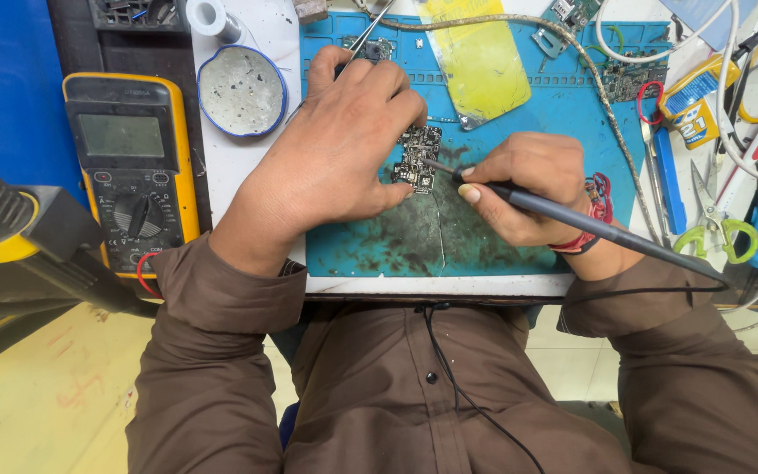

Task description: The person uses a soldering iron to heat and remove a small component from a circuit board, then uses a hot air gun and tweezers to lift the component off. The removed component is placed into a small container.

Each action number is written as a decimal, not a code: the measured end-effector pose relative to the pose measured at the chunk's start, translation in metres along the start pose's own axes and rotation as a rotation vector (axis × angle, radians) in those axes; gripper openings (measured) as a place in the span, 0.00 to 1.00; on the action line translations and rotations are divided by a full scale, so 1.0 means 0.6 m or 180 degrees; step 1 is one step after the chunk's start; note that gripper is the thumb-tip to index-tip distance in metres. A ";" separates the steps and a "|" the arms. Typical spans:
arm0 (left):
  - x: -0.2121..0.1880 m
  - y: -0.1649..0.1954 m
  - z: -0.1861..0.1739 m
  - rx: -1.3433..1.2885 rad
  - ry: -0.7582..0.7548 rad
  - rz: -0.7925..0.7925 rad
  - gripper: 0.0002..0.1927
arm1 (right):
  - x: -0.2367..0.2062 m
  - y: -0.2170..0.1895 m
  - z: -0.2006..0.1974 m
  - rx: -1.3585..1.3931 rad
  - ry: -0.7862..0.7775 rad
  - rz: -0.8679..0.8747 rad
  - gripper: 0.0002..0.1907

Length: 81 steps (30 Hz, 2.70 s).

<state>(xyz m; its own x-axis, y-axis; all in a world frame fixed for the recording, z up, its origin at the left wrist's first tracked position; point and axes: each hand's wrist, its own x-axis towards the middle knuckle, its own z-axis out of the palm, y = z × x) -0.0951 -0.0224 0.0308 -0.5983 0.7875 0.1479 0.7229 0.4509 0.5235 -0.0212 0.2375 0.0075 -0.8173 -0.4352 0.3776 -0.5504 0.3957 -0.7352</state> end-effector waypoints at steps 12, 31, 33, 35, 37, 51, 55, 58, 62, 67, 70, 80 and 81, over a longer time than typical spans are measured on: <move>0.000 -0.001 0.000 0.0008 0.0054 0.0045 0.34 | 0.000 0.001 0.000 -0.0047 -0.0009 -0.0009 0.07; 0.001 0.001 -0.001 -0.0015 -0.0023 -0.0016 0.33 | 0.000 0.003 0.000 -0.0048 -0.0002 -0.0024 0.07; 0.000 0.000 -0.001 -0.0014 -0.0012 -0.0011 0.33 | 0.000 0.001 0.002 -0.0049 0.0027 0.0015 0.07; 0.002 0.001 0.000 -0.0002 0.0004 0.0006 0.33 | 0.000 0.002 -0.001 -0.0012 -0.0013 -0.0020 0.07; 0.000 0.000 -0.001 0.0025 0.0023 0.0029 0.33 | 0.002 0.002 0.000 -0.0010 -0.0015 -0.0022 0.07; 0.001 0.001 -0.001 -0.0018 -0.0010 -0.0015 0.33 | 0.001 0.001 0.000 -0.0047 -0.0004 0.0038 0.07; 0.002 0.001 -0.001 -0.0044 -0.0045 -0.0046 0.33 | 0.000 0.001 0.000 -0.0074 0.0014 0.0036 0.07; 0.001 0.000 -0.001 0.0007 0.0013 0.0012 0.33 | 0.000 0.000 0.002 -0.0102 0.0029 0.0043 0.07; 0.000 0.001 -0.001 -0.0027 0.0001 -0.0009 0.33 | 0.000 0.000 0.002 -0.0116 0.0036 0.0047 0.07; 0.001 0.000 0.000 -0.0069 -0.0055 -0.0052 0.33 | 0.000 0.000 0.000 -0.0087 0.0032 0.0071 0.07; 0.000 -0.001 0.000 0.0033 0.0064 0.0061 0.34 | 0.000 0.001 0.003 -0.0061 0.0045 0.0045 0.07; -0.001 0.000 0.001 -0.0001 0.0001 0.0005 0.33 | 0.000 0.001 0.002 -0.0124 0.0054 0.0060 0.07; -0.001 -0.001 0.001 0.0029 0.0045 0.0045 0.33 | 0.001 0.001 0.002 -0.0128 0.0049 0.0041 0.07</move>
<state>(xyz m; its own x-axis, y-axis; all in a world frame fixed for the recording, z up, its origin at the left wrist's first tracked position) -0.0950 -0.0227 0.0303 -0.5926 0.7880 0.1671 0.7345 0.4435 0.5136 -0.0216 0.2365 0.0064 -0.8268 -0.4176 0.3769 -0.5458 0.4336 -0.7170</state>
